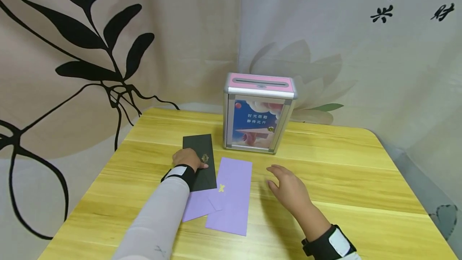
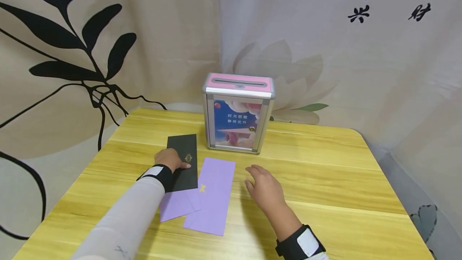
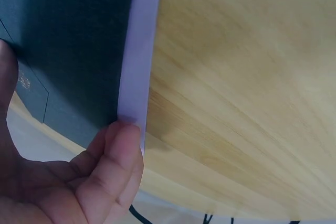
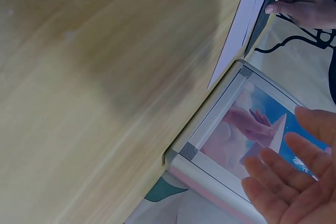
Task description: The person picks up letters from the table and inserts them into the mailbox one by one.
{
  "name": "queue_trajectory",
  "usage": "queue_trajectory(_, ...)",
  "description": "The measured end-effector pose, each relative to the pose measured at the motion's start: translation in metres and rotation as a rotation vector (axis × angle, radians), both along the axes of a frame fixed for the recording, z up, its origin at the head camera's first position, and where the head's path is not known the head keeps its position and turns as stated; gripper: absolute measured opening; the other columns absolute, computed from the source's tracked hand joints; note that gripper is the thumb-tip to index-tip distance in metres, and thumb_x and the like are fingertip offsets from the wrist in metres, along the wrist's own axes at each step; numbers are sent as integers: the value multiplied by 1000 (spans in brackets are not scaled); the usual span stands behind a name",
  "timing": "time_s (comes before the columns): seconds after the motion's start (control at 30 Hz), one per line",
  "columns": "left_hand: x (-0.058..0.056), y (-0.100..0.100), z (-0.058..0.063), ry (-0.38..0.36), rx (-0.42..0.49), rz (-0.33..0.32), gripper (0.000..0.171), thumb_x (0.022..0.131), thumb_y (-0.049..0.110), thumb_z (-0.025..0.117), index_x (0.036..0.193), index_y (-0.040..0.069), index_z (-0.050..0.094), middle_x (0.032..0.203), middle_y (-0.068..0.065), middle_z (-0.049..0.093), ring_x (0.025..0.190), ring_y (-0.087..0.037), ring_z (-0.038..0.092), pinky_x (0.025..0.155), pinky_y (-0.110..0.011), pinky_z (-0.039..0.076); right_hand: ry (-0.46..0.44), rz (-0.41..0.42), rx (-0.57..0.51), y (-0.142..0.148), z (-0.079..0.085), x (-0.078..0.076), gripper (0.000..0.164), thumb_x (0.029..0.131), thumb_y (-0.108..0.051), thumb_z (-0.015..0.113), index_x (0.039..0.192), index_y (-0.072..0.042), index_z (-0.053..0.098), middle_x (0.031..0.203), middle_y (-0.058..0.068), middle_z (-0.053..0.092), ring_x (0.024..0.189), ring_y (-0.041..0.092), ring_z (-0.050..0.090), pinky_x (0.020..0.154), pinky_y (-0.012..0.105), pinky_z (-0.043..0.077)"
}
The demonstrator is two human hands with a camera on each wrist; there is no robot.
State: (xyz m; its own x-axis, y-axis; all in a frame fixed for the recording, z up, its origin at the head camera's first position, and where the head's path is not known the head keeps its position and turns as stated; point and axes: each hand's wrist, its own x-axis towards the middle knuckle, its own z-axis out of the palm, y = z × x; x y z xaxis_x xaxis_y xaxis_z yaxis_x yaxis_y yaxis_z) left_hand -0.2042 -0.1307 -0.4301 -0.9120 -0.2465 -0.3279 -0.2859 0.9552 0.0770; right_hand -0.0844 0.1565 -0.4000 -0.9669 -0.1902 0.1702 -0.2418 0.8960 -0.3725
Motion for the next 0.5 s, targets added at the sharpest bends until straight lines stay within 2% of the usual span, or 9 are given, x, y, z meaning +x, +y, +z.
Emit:
queue_trajectory(0.3, 1, 7, 3, -14, -34, 16, 76, 71, 62, 75, 104, -6, 70, 99, -16, 68, 71, -19, 50, 60, -29, 36, 6, -6, 1, 3, 0, 2, 39, 86, -14, 73, 123, -5, 63, 128, 15, 60, 113, 35, 59, 85, 47, 52)
queue_trajectory(0.43, -2, 10, -2, 1, 68, 136, 79, 69, 51, 83, 109, -15, 64, 99, -24, 62, 77, -22, 49, 63, -30, 43, 12, -4, 1, 3, 1, 2, 40, 86, -14, 73, 123, -4, 63, 128, 16, 60, 114, 35, 59, 86, 48, 52)
queue_trajectory(0.5, -4, 11, -4, 3, 91, 169, 80, 69, 47, 85, 110, -18, 62, 101, -27, 59, 83, -26, 52, 67, -33, 48, 14, -1, -1, 4, 1, 2, 40, 86, -14, 73, 123, -4, 63, 128, 16, 60, 113, 36, 59, 87, 48, 52)
